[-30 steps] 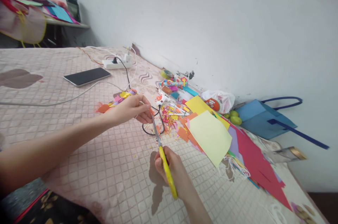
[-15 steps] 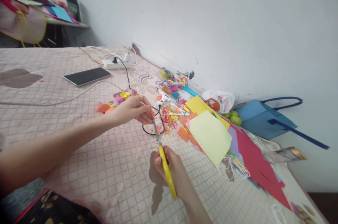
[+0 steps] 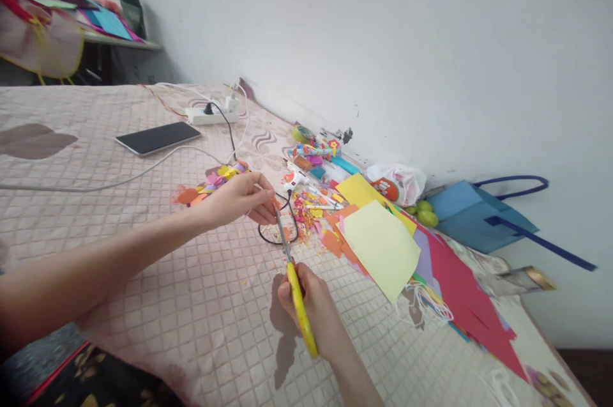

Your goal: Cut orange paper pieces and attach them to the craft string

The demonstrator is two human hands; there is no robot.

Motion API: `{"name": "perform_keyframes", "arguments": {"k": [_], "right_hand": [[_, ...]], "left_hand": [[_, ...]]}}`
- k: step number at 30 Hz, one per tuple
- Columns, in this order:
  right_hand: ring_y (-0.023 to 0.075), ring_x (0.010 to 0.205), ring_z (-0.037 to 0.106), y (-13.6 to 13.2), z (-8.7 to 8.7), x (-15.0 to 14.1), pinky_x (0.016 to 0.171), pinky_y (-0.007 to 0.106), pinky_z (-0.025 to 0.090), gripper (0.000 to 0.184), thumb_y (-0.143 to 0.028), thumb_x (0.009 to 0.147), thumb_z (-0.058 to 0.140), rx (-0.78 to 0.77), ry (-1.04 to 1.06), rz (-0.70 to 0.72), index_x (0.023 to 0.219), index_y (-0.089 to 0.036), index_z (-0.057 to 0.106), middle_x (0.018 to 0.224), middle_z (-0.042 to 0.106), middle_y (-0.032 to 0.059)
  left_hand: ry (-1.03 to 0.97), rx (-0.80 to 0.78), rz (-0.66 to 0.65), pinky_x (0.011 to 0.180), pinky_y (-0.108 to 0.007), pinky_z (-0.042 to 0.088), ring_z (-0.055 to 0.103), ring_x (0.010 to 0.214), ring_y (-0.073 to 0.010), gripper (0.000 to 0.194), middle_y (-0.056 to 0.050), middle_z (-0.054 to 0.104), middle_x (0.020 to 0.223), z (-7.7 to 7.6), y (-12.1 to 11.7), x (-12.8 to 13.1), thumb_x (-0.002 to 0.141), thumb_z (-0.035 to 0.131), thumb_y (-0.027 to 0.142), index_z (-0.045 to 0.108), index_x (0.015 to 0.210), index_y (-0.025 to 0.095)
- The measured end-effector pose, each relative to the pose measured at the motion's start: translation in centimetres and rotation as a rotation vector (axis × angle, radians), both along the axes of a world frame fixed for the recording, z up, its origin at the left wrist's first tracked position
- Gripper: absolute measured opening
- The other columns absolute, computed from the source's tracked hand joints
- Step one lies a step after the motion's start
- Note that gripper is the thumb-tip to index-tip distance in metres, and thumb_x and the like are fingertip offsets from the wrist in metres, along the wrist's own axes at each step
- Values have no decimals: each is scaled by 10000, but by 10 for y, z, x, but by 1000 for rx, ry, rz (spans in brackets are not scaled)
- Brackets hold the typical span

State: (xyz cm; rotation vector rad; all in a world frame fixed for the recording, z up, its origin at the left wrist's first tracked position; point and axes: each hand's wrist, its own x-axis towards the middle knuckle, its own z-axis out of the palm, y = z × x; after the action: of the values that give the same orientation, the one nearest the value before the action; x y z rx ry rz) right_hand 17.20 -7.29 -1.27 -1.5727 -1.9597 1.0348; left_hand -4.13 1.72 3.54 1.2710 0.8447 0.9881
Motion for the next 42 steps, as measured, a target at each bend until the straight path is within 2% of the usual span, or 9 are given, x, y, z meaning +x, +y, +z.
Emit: {"name": "perform_keyframes", "arguments": {"k": [13,26,35,42], "right_hand": [[70,371,288,-1,8,-6,350,201,227,527,-708,753,391,-22,-27,-26,722,-186,448,454,322,-77],[69,393,308,-1,7,-7,357,192,223,453,-638,757,436,-34,-49,-42,669,-194,408,479,353,-64],[72,417,300,-1,12,-8,363,191,233,547,-729,744,363,-18,-57,-3,695,-188,425,500,344,-60],[73,409,303,-2,14,-9,359,195,239,567,-742,745,342,-22,-46,6,700,-185,438,498,343,-60]], "left_hand": [[17,29,7,607,-313,589,698,655,-193,81,-70,694,693,-3,1,0,852,502,205,444,835,150],[11,20,-3,605,-317,584,695,651,-189,115,-63,693,689,-2,2,0,832,536,220,442,827,155],[-4,50,-12,597,-307,581,693,645,-185,161,-77,698,698,-6,3,0,814,572,264,453,819,155],[12,37,4,619,-342,584,695,653,-195,131,-74,696,698,-5,2,1,834,540,243,445,826,155]]}}
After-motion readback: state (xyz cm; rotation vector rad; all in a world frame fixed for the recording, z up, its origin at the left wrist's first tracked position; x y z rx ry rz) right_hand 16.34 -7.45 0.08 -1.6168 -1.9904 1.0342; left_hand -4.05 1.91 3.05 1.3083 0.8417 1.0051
